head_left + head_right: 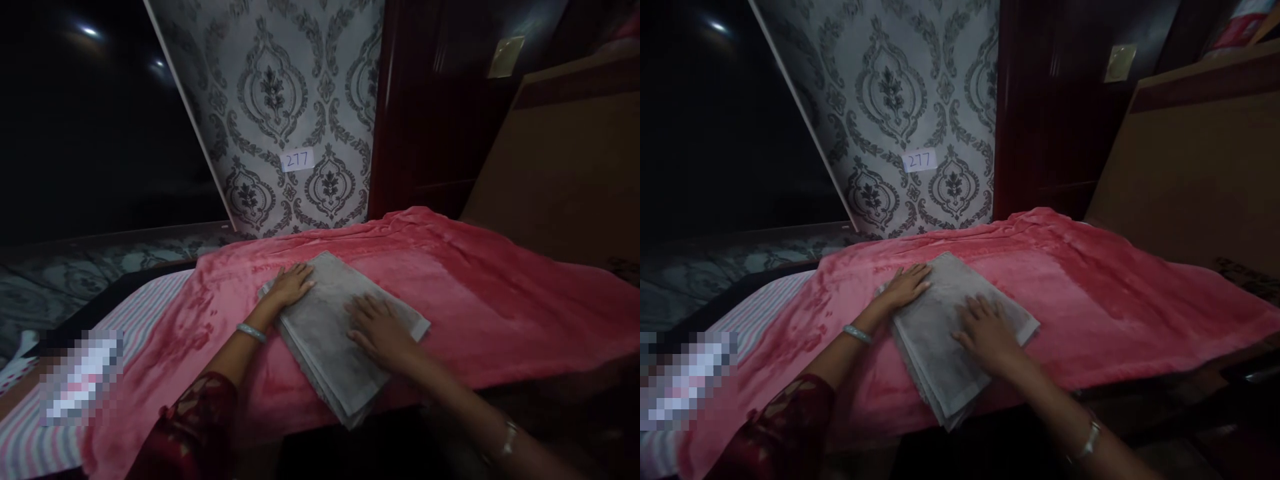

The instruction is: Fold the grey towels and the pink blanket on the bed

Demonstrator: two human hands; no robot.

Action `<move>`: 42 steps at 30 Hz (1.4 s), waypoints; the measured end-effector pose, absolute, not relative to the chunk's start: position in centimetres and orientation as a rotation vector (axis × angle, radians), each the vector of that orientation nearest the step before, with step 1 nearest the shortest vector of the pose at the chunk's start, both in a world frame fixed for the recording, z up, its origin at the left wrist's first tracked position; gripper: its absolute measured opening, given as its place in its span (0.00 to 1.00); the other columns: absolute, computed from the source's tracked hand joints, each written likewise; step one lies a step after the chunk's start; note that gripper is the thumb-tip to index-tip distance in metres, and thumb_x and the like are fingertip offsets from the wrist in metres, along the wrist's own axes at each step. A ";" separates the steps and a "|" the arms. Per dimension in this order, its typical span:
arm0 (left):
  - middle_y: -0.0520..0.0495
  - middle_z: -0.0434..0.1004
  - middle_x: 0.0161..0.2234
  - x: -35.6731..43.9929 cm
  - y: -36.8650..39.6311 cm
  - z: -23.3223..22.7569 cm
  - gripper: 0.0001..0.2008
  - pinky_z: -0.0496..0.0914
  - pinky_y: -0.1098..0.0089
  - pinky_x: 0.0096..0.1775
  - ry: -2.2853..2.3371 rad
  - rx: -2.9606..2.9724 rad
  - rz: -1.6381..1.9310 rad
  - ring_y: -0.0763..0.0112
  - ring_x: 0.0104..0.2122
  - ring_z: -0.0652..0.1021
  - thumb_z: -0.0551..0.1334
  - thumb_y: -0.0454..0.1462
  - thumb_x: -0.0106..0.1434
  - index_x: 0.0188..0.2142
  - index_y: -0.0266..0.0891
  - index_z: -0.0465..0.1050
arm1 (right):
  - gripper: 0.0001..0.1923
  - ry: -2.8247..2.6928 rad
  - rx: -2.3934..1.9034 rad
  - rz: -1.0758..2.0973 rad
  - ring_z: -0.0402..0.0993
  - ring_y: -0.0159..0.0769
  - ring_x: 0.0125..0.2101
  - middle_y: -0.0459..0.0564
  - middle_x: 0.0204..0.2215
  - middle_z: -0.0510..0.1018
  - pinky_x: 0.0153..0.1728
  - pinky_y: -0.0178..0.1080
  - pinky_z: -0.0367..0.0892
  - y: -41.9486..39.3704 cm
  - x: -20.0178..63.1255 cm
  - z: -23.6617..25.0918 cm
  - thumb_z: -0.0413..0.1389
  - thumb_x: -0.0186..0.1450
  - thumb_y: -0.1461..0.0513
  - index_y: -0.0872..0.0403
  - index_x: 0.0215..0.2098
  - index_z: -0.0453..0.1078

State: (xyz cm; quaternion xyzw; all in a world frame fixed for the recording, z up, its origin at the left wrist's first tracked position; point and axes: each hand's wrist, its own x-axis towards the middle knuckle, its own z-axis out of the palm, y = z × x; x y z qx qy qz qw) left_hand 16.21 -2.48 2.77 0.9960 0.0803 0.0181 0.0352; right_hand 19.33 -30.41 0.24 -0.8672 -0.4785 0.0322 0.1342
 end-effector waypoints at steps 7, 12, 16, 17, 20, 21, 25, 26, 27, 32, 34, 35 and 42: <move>0.48 0.49 0.71 13.5 -1.4 0.3 0.30 0.54 0.47 0.63 0.359 3.107 0.132 0.52 0.68 0.56 0.45 0.51 0.71 0.70 0.50 0.50 | 0.32 -1.643 -2.344 0.296 0.31 0.53 0.70 0.49 0.72 0.41 0.64 0.65 0.32 -25.6 17.7 0.1 0.46 0.72 0.47 0.41 0.71 0.49; 0.50 0.51 0.70 13.6 -1.4 -0.2 0.29 0.60 0.48 0.60 0.353 3.094 0.180 0.51 0.64 0.62 0.46 0.52 0.71 0.69 0.53 0.53 | 0.32 -1.716 -2.287 0.226 0.34 0.50 0.70 0.49 0.71 0.41 0.66 0.61 0.36 -29.5 16.5 -1.9 0.47 0.72 0.49 0.41 0.71 0.47; 0.49 0.51 0.70 13.6 -1.1 -0.4 0.29 0.61 0.48 0.59 0.331 3.095 0.204 0.51 0.64 0.63 0.46 0.52 0.71 0.69 0.52 0.53 | 0.40 -1.767 -2.213 -0.015 0.36 0.49 0.70 0.49 0.72 0.42 0.67 0.59 0.38 -33.3 14.2 -3.6 0.54 0.68 0.49 0.43 0.73 0.42; 0.49 0.51 0.70 13.6 -1.1 -0.4 0.29 0.60 0.48 0.59 0.325 3.094 0.205 0.51 0.64 0.62 0.46 0.52 0.71 0.69 0.52 0.53 | 0.44 -1.771 -2.205 -0.073 0.36 0.50 0.70 0.49 0.72 0.42 0.67 0.59 0.38 -33.9 13.7 -4.1 0.57 0.65 0.50 0.44 0.73 0.41; 0.49 0.50 0.71 13.7 -1.1 -0.5 0.29 0.59 0.47 0.60 0.320 3.084 0.203 0.50 0.65 0.61 0.47 0.51 0.71 0.69 0.51 0.53 | 0.50 -1.768 -2.210 -0.238 0.36 0.52 0.70 0.51 0.71 0.43 0.66 0.59 0.39 -34.9 12.5 -5.5 0.61 0.59 0.57 0.47 0.73 0.43; 0.49 0.50 0.71 13.7 -1.1 -0.4 0.29 0.58 0.47 0.61 0.319 3.079 0.205 0.50 0.65 0.61 0.47 0.51 0.71 0.69 0.50 0.54 | 0.50 -1.757 -2.215 -0.310 0.38 0.51 0.70 0.51 0.71 0.44 0.66 0.58 0.41 -34.8 12.3 -5.9 0.61 0.57 0.62 0.47 0.73 0.44; 0.46 0.55 0.69 13.1 -0.8 0.1 0.27 0.53 0.45 0.64 0.293 3.054 0.241 0.52 0.67 0.58 0.49 0.47 0.71 0.67 0.47 0.58 | 0.49 -1.691 -2.175 -0.615 0.46 0.48 0.68 0.50 0.69 0.55 0.64 0.55 0.46 -33.8 12.4 -7.5 0.52 0.53 0.74 0.45 0.71 0.50; 0.46 0.57 0.68 12.6 -0.5 0.1 0.26 0.51 0.43 0.65 0.282 3.050 0.258 0.53 0.67 0.57 0.49 0.46 0.71 0.66 0.48 0.59 | 0.49 -1.673 -2.154 -0.660 0.47 0.48 0.67 0.50 0.68 0.57 0.64 0.55 0.47 -33.7 12.5 -7.8 0.51 0.53 0.75 0.46 0.71 0.51; 0.46 0.58 0.68 11.9 -0.2 0.1 0.25 0.50 0.42 0.65 0.271 3.045 0.278 0.54 0.67 0.57 0.49 0.44 0.71 0.66 0.48 0.60 | 0.48 -1.660 -2.128 -0.686 0.49 0.47 0.67 0.51 0.67 0.58 0.63 0.55 0.48 -33.6 12.6 -8.0 0.50 0.53 0.75 0.47 0.70 0.52; 0.44 0.59 0.67 6.8 3.0 -0.7 0.29 0.55 0.50 0.65 0.147 2.993 0.357 0.59 0.68 0.57 0.50 0.29 0.64 0.65 0.43 0.63 | 0.41 -1.653 -1.905 -0.751 0.53 0.43 0.66 0.54 0.64 0.64 0.62 0.51 0.52 -34.1 13.1 -8.6 0.45 0.59 0.74 0.54 0.70 0.52; 0.44 0.58 0.68 5.1 4.1 -1.1 0.33 0.56 0.53 0.66 0.086 2.992 0.376 0.63 0.67 0.59 0.49 0.25 0.61 0.65 0.43 0.62 | 0.38 -1.652 -1.825 -0.783 0.55 0.41 0.65 0.54 0.61 0.68 0.61 0.50 0.53 -34.1 13.3 -8.8 0.43 0.62 0.74 0.54 0.69 0.52; 0.44 0.57 0.68 4.5 4.4 -1.3 0.34 0.56 0.54 0.66 0.070 2.998 0.382 0.64 0.67 0.59 0.48 0.24 0.61 0.66 0.43 0.61 | 0.37 -1.643 -1.807 -0.796 0.57 0.40 0.64 0.54 0.60 0.69 0.61 0.50 0.54 -34.0 13.4 -8.8 0.43 0.62 0.74 0.54 0.69 0.53; 0.42 0.64 0.65 5.4 3.9 -1.0 0.30 0.66 0.55 0.60 0.159 3.064 0.455 0.60 0.60 0.70 0.50 0.26 0.64 0.63 0.43 0.65 | 0.36 -1.622 -1.853 -0.781 0.67 0.39 0.57 0.53 0.56 0.74 0.53 0.46 0.65 -33.5 14.0 -7.3 0.44 0.59 0.74 0.51 0.64 0.63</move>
